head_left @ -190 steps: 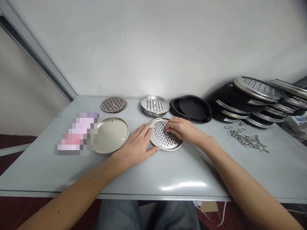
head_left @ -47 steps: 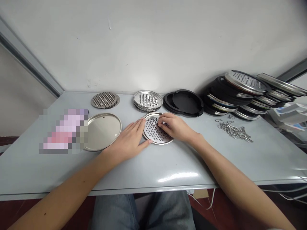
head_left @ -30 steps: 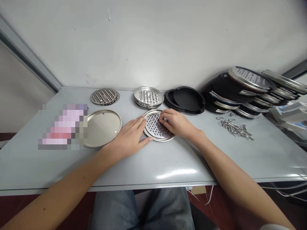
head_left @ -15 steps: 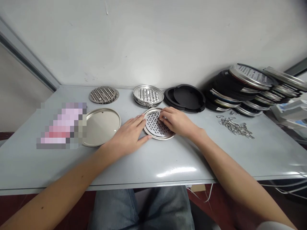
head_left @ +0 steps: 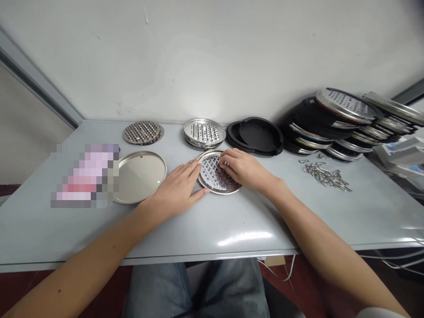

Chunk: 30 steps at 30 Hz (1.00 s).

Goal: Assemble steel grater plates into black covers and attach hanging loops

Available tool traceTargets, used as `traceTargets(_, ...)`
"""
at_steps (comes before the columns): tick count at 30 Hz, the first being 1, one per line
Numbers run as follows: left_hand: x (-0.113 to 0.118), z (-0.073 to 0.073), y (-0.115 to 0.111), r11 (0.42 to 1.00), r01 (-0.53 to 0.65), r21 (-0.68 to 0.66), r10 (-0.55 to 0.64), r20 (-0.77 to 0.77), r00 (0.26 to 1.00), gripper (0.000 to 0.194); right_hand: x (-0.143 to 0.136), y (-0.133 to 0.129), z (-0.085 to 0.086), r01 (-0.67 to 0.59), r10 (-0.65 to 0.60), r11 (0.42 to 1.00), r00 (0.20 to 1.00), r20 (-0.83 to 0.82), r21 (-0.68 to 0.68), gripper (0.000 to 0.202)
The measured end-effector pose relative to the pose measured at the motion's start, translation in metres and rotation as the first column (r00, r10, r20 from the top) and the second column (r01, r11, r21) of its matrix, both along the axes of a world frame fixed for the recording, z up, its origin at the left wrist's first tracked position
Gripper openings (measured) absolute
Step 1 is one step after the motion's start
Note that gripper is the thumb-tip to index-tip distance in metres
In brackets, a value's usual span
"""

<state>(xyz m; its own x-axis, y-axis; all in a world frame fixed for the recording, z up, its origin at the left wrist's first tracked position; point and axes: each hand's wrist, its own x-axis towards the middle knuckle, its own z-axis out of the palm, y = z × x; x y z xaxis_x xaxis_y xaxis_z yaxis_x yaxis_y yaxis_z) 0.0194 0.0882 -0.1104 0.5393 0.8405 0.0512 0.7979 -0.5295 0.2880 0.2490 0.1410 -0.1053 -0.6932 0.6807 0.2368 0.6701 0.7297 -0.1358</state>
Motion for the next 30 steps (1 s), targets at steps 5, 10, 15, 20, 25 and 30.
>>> traceTargets(5,0.0004,0.0002,-0.0002,1.000,-0.007,-0.016,0.007,0.022,1.000,0.066,-0.0004,-0.0036,0.0044,0.020,-0.020,1.000,0.998,0.053,0.016,0.016)
traceTargets(10,0.0010,-0.0006,0.0000,1.000,0.005,0.010,-0.005,-0.014,1.000,0.068,-0.0010,-0.0052,0.0072,0.042,-0.046,0.999,0.991,0.125,0.033,0.016)
traceTargets(15,0.0018,-0.0011,0.0002,1.000,0.002,0.012,-0.001,-0.029,1.000,0.068,-0.0018,-0.0039,0.0063,0.064,-0.074,0.995,0.984,0.161,0.070,0.016)
traceTargets(20,0.0023,0.0003,-0.0003,1.000,-0.004,-0.005,0.004,0.009,1.000,0.066,-0.0015,-0.0009,0.0046,0.058,-0.078,0.992,0.980,0.185,0.110,0.017)
traceTargets(25,0.0022,0.0004,-0.0009,1.000,-0.002,0.002,0.002,-0.024,1.000,0.067,-0.0015,-0.0011,0.0062,0.053,-0.078,0.991,0.975,0.208,0.126,0.016)
traceTargets(30,0.0018,-0.0022,-0.0007,1.000,0.002,0.031,-0.002,-0.013,1.000,0.067,-0.0022,-0.0026,0.0079,0.050,-0.080,0.989,0.974,0.214,0.143,0.018)
